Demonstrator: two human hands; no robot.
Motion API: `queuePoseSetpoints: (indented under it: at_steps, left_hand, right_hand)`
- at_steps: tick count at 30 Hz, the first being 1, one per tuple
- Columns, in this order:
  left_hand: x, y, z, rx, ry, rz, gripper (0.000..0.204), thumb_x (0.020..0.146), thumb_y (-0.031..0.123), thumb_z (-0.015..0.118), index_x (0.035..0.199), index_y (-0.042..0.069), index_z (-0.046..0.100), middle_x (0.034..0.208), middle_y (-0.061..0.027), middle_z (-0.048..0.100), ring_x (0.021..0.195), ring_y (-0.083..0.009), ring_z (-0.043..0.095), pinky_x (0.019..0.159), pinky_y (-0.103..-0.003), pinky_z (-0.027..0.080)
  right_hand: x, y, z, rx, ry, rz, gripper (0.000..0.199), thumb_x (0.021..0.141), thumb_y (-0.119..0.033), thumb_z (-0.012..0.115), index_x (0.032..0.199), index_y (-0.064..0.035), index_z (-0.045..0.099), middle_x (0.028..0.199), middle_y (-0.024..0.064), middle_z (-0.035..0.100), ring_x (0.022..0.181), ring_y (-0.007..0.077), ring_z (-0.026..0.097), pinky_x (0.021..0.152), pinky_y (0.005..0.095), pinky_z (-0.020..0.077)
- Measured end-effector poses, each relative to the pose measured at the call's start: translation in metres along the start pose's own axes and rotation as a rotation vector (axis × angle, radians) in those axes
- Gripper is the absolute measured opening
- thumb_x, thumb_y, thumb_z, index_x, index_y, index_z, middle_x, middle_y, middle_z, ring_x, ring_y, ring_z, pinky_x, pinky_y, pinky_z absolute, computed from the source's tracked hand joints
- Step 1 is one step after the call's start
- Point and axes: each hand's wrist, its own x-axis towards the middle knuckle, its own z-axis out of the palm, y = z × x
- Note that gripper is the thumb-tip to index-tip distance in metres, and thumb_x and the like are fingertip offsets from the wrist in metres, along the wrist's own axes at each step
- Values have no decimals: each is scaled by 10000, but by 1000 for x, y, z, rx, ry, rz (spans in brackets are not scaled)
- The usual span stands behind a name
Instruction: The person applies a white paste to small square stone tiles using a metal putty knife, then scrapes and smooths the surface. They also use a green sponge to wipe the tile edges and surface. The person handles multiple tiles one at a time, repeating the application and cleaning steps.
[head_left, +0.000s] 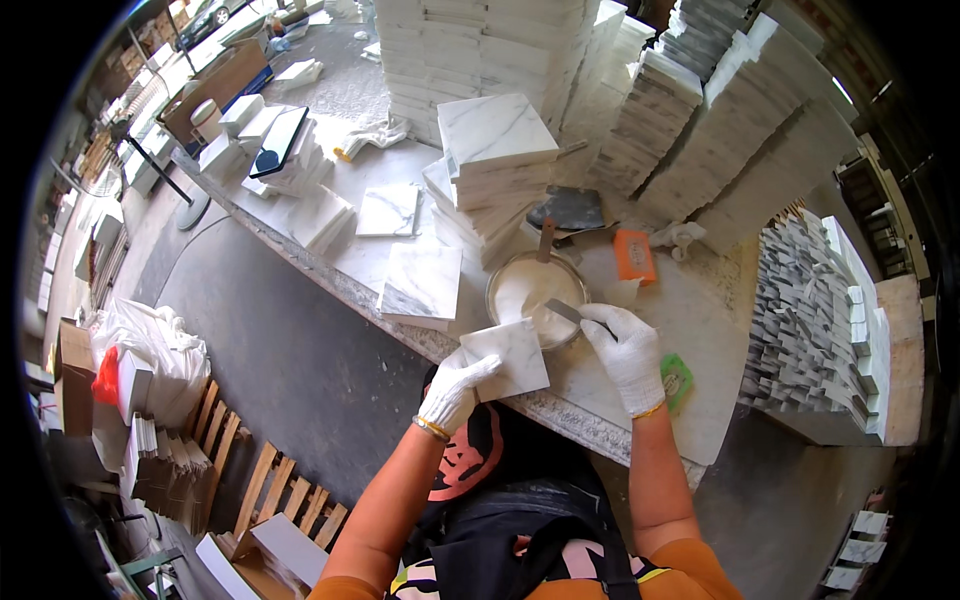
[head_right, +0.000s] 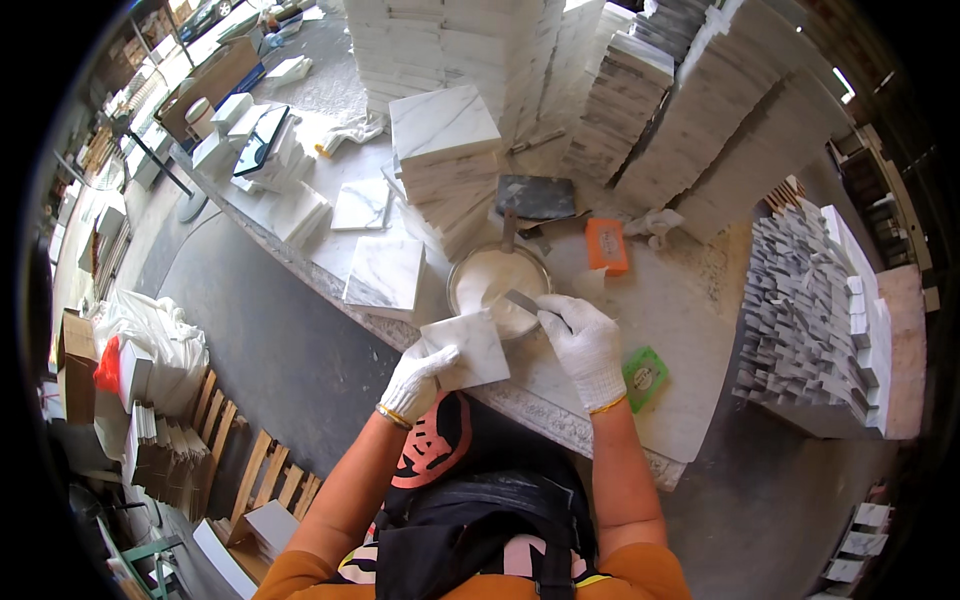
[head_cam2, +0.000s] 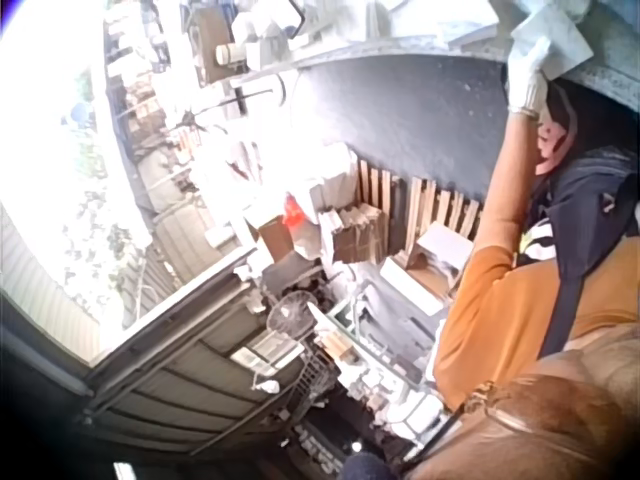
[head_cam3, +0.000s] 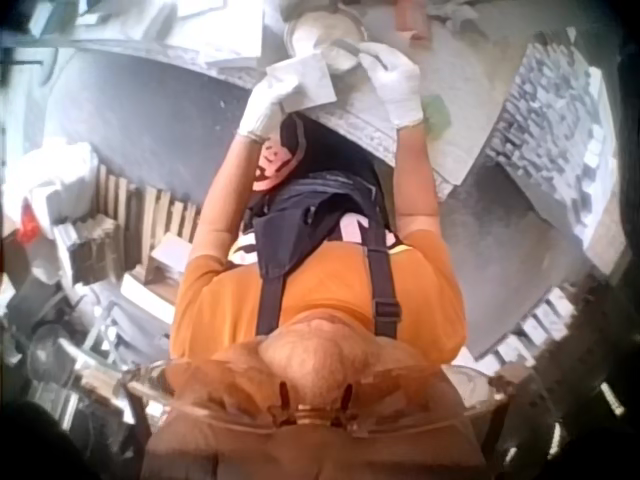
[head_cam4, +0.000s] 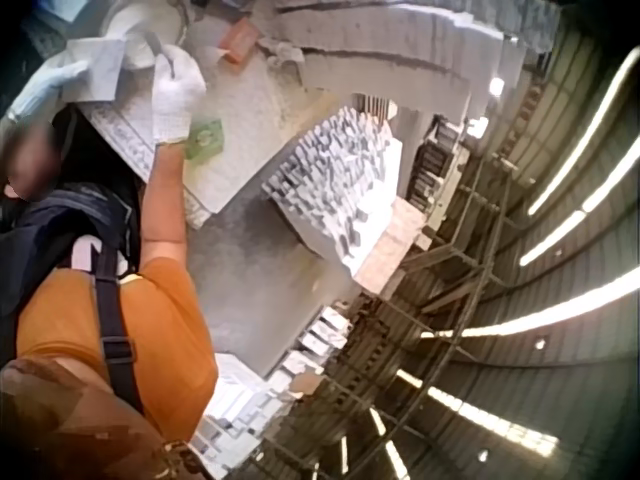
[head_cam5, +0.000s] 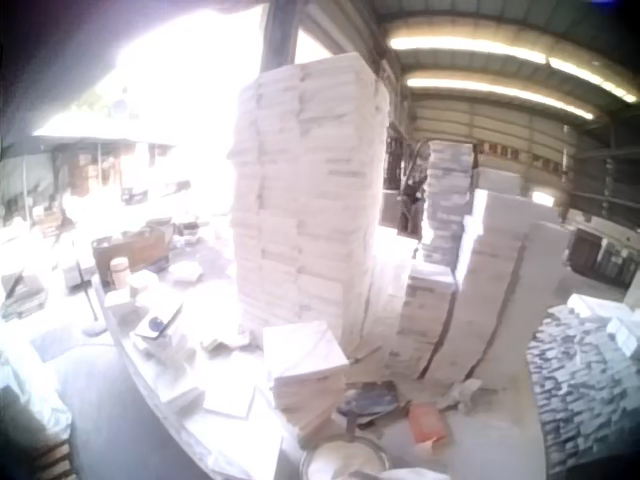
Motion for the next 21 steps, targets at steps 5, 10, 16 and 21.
queuePoseSetpoints:
  at_steps: [5, 10, 16, 21]
  left_hand:
    - [-3, 2, -2, -13, -1, -26, 543, 952, 170, 702, 1410, -51, 511, 1278, -137, 658, 1128, -236, 665, 1003, -406, 536]
    - [-5, 32, 21, 14, 57, 38, 451, 962, 153, 686, 1356, -40, 580, 1210, -90, 677, 1051, -203, 665, 925, -354, 551]
    - [-6, 80, 76, 432, 54, 182, 336, 950, 160, 695, 1223, -31, 654, 1035, -86, 719, 878, -208, 707, 798, -348, 580]
    - [9, 84, 83, 1542, 229, 480, 375, 911, 237, 688, 1182, -22, 669, 894, -84, 730, 836, -190, 712, 743, -352, 567]
  right_hand:
    - [-11, 7, -6, -299, 37, -114, 238, 847, -161, 756, 1085, -152, 755, 875, 80, 711, 807, 295, 692, 717, 395, 558]
    - [-29, 15, -21, -261, 153, -60, 308, 822, -189, 779, 1127, -163, 744, 875, 96, 709, 805, 305, 691, 711, 412, 555]
    - [-73, 23, -40, -119, 238, 98, 190, 827, -156, 785, 1012, -119, 763, 896, 107, 733, 806, 289, 710, 721, 383, 562]
    - [-124, 21, -52, 132, 169, 428, 127, 868, -179, 768, 940, -81, 735, 904, 106, 747, 801, 270, 722, 733, 367, 560]
